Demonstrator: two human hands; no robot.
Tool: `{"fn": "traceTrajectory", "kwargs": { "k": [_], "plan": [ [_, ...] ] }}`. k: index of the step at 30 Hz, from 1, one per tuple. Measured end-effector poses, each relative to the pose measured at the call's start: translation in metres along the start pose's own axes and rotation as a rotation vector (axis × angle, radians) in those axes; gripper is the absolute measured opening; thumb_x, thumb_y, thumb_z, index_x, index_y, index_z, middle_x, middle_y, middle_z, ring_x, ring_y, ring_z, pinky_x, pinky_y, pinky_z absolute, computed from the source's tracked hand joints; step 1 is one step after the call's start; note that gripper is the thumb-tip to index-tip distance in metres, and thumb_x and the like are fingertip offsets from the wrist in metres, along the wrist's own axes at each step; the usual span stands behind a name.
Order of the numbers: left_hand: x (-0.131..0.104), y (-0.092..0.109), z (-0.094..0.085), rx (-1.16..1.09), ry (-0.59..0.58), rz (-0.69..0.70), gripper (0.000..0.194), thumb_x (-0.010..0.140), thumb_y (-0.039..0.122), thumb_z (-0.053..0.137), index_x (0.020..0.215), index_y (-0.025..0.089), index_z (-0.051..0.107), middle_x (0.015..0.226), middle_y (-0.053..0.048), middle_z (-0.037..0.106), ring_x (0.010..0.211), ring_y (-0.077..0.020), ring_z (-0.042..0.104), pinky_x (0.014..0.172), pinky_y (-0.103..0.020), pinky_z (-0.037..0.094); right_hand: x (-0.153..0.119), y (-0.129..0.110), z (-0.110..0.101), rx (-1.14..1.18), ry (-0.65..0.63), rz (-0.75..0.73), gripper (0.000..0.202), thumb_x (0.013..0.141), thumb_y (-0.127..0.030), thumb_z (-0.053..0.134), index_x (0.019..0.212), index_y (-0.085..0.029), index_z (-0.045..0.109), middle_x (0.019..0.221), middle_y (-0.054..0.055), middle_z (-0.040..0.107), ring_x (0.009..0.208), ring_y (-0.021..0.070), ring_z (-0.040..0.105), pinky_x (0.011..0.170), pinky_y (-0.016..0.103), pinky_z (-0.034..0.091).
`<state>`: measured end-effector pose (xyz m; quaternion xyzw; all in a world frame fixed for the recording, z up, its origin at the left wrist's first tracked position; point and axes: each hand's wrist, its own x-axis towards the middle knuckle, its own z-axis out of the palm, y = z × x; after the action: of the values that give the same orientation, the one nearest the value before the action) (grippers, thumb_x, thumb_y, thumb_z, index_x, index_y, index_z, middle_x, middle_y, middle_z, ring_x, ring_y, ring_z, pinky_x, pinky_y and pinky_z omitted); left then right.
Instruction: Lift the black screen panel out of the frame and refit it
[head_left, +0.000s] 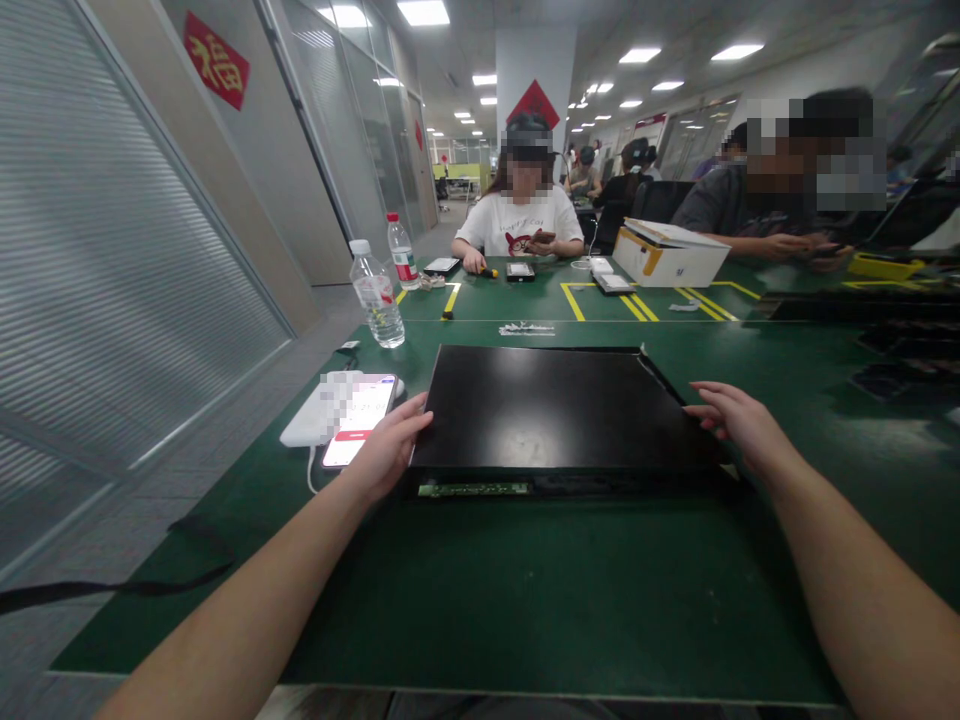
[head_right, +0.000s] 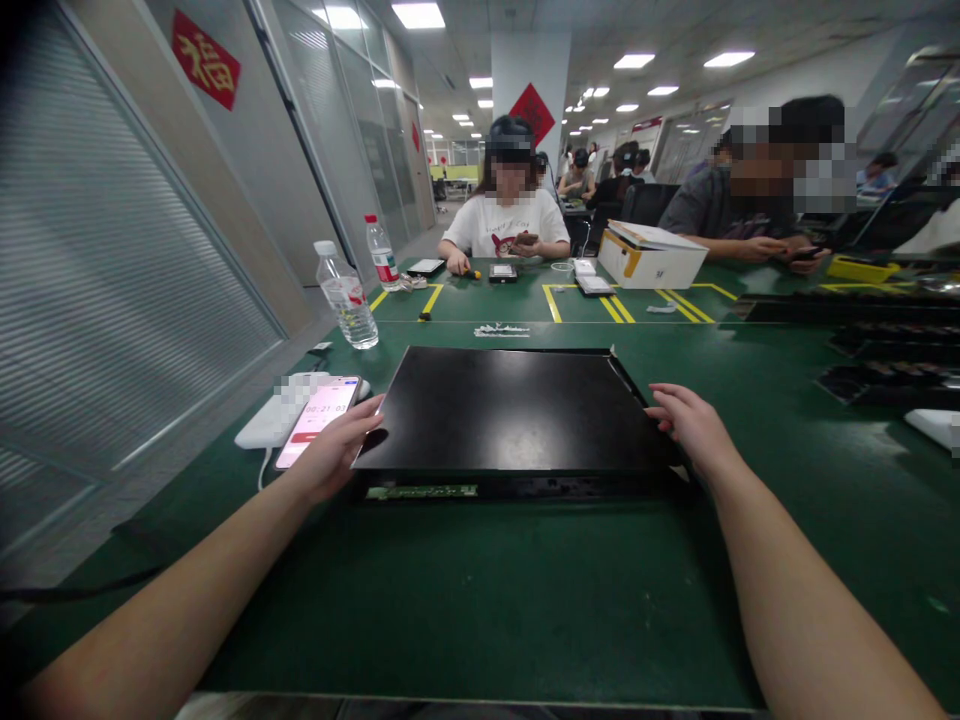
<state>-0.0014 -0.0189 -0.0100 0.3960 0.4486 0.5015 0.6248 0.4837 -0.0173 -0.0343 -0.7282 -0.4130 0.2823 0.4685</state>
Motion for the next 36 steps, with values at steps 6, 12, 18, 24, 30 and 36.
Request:
{"fn": "traceTrajectory", "kwargs": {
  "k": [6, 12, 18, 24, 30, 36],
  "plan": [
    [0.0, 0.001, -0.004, 0.016, -0.057, -0.005, 0.064, 0.069, 0.011, 0.083, 0.132, 0.016, 0.074, 0.129, -0.012, 0.08, 0.127, -0.0327, 0.072, 0.103, -0.038, 0.058, -0.001, 0.002, 0.001, -0.049, 0.008, -0.026, 0.05, 0.08, -0.056, 0.064, 0.116, -0.024, 0.075, 0.091, 0.01, 0.08, 0.068, 0.0199, 0.061, 0.054, 0.03, 0.041],
    [0.002, -0.003, -0.006, -0.009, -0.033, -0.005, 0.061, 0.066, 0.009, 0.089, 0.126, 0.012, 0.076, 0.118, -0.016, 0.083, 0.119, -0.0322, 0.076, 0.101, -0.037, 0.06, -0.002, 0.003, 0.001, -0.098, 0.031, -0.058, 0.051, 0.079, -0.056, 0.063, 0.116, -0.023, 0.076, 0.092, 0.01, 0.081, 0.074, 0.0217, 0.064, 0.059, 0.032, 0.044],
    [0.003, -0.004, -0.006, -0.022, -0.028, -0.02, 0.054, 0.066, 0.01, 0.091, 0.119, 0.013, 0.08, 0.113, -0.014, 0.084, 0.115, -0.0315, 0.077, 0.094, -0.035, 0.062, -0.007, -0.004, 0.002, -0.146, 0.028, -0.084, 0.047, 0.08, -0.054, 0.064, 0.114, -0.024, 0.077, 0.089, 0.009, 0.08, 0.074, 0.0231, 0.065, 0.066, 0.036, 0.049],
    [0.004, -0.005, -0.006, -0.016, -0.003, -0.025, 0.052, 0.068, 0.008, 0.09, 0.119, 0.015, 0.081, 0.113, -0.014, 0.084, 0.115, -0.0311, 0.078, 0.097, -0.036, 0.063, -0.009, -0.003, 0.004, -0.217, 0.036, -0.13, 0.043, 0.081, -0.052, 0.065, 0.112, -0.027, 0.078, 0.088, 0.007, 0.079, 0.077, 0.0252, 0.068, 0.073, 0.04, 0.053],
    [0.004, -0.006, -0.004, -0.009, -0.012, -0.018, 0.045, 0.069, 0.008, 0.089, 0.113, 0.015, 0.082, 0.113, -0.013, 0.085, 0.118, -0.0301, 0.077, 0.099, -0.034, 0.062, 0.001, 0.01, 0.001, -0.335, 0.03, -0.174, 0.046, 0.085, -0.058, 0.062, 0.115, -0.028, 0.078, 0.091, 0.008, 0.08, 0.079, 0.0274, 0.069, 0.076, 0.043, 0.052],
    [0.005, -0.006, -0.006, 0.017, -0.017, -0.03, 0.047, 0.071, 0.009, 0.087, 0.117, 0.018, 0.081, 0.116, -0.011, 0.084, 0.118, -0.0303, 0.077, 0.1, -0.037, 0.062, 0.002, 0.012, -0.001, -0.355, 0.002, -0.181, 0.043, 0.086, -0.06, 0.063, 0.112, -0.029, 0.078, 0.09, 0.007, 0.08, 0.077, 0.0275, 0.068, 0.079, 0.045, 0.053]
  ]
}}
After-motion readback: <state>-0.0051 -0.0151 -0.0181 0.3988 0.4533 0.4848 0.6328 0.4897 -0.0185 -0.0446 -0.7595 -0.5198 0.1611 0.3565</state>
